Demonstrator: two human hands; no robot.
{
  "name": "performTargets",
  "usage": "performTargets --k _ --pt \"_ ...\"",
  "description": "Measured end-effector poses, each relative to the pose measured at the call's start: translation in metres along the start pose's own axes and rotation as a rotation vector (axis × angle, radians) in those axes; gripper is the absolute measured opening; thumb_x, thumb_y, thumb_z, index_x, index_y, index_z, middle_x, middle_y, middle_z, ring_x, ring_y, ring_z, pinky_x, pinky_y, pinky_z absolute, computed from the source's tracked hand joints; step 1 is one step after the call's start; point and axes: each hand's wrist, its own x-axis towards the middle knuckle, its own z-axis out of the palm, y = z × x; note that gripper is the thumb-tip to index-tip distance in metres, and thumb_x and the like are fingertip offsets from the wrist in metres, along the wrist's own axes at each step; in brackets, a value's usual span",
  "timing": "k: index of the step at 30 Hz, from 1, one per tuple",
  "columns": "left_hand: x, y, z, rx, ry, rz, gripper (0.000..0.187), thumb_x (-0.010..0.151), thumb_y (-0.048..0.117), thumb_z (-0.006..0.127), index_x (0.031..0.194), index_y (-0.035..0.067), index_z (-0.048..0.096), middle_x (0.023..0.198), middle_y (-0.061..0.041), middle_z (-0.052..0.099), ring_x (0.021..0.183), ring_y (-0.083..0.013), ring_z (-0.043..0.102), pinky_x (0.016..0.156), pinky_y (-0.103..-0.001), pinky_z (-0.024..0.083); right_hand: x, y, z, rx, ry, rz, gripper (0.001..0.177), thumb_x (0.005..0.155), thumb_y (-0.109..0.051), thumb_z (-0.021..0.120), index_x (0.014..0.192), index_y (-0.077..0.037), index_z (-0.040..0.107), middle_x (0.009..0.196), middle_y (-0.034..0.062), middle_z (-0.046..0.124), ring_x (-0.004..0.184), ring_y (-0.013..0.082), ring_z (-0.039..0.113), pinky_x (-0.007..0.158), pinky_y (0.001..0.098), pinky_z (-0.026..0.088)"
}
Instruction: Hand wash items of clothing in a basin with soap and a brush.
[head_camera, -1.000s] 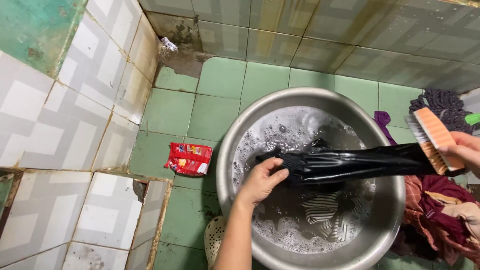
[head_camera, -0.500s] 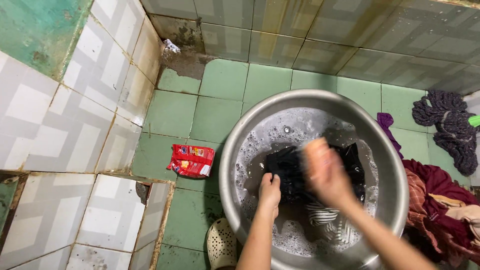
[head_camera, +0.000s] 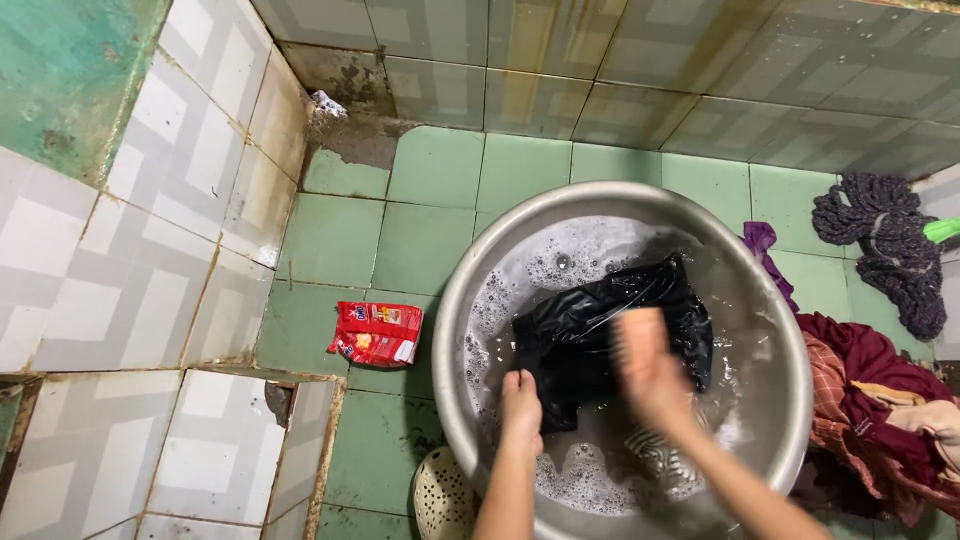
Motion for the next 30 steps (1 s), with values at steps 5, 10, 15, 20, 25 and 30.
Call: performTargets --k 5,10,15,20,25,30 --pt "-0.037 0.044 0.009 -0.109 0.041 -0.222 0.029 0.105 0.029 0.044 0.119 0.007 0.058 0.107 -0.008 0.067 0.095 -0.0199 0.065 0.085 -0.038 0.054 -0.031 -0.040 0.008 0.138 -0.034 -0.672 0.075 0.086 -0.041 0.062 0.152 -0.015 0.039 0.112 0.0245 0.060 0.085 0.0428 0.067 0.075 0.0502 0.058" --pt "-0.034 0.067 0.012 0.480 -0.162 0.185 0.047 0.094 0.038 0.074 0.081 -0.006 0.064 0.071 -0.011 0.059 0.069 -0.0216 0.052 0.065 -0.043 0.048 0.073 0.087 -0.027 0.196 0.185 -0.125 0.072 0.070 -0.040 0.086 0.126 -0.002 0.060 0.105 0.0222 0.074 0.094 0.0339 0.073 0.082 0.0452 0.058" --pt "-0.065 0.122 0.024 0.968 -0.499 0.210 0.054 0.085 0.047 0.079 0.073 -0.004 0.066 0.062 -0.012 0.059 0.056 -0.0273 0.058 0.059 -0.044 0.049 0.077 0.105 0.005 0.608 -0.016 -0.088 0.051 0.081 -0.034 0.080 0.113 0.004 0.073 0.094 0.0170 0.076 0.081 0.0220 0.073 0.076 0.0390 0.060" --pt "-0.094 0.184 0.016 1.049 -0.765 0.400 0.051 0.087 0.053 0.069 0.084 0.003 0.075 0.071 -0.017 0.069 0.064 -0.0291 0.067 0.066 -0.042 0.054 0.026 0.037 0.037 0.940 -0.075 -0.087 0.054 0.080 -0.028 0.079 0.121 0.003 0.062 0.101 0.0116 0.077 0.084 0.0164 0.073 0.075 0.0330 0.060" --pt "-0.070 0.190 -0.010 0.640 -0.886 0.464 0.062 0.077 0.043 0.084 0.123 0.003 0.069 0.122 -0.012 0.063 0.113 -0.0231 0.062 0.098 -0.033 0.051 0.000 0.022 0.014 0.887 0.072 -0.091 0.052 0.076 -0.020 0.081 0.117 0.003 0.060 0.100 0.0140 0.076 0.085 0.0190 0.073 0.075 0.0341 0.061" --pt "-0.047 0.188 -0.019 0.730 -0.827 0.507 0.068 0.070 0.031 0.094 0.124 0.001 0.066 0.128 -0.014 0.055 0.120 -0.0260 0.053 0.106 -0.034 0.042 -0.009 0.060 -0.047 1.314 0.081 -0.077 0.046 0.084 -0.017 0.073 0.122 -0.001 0.055 0.104 0.0115 0.071 0.087 0.0203 0.070 0.075 0.0364 0.060"
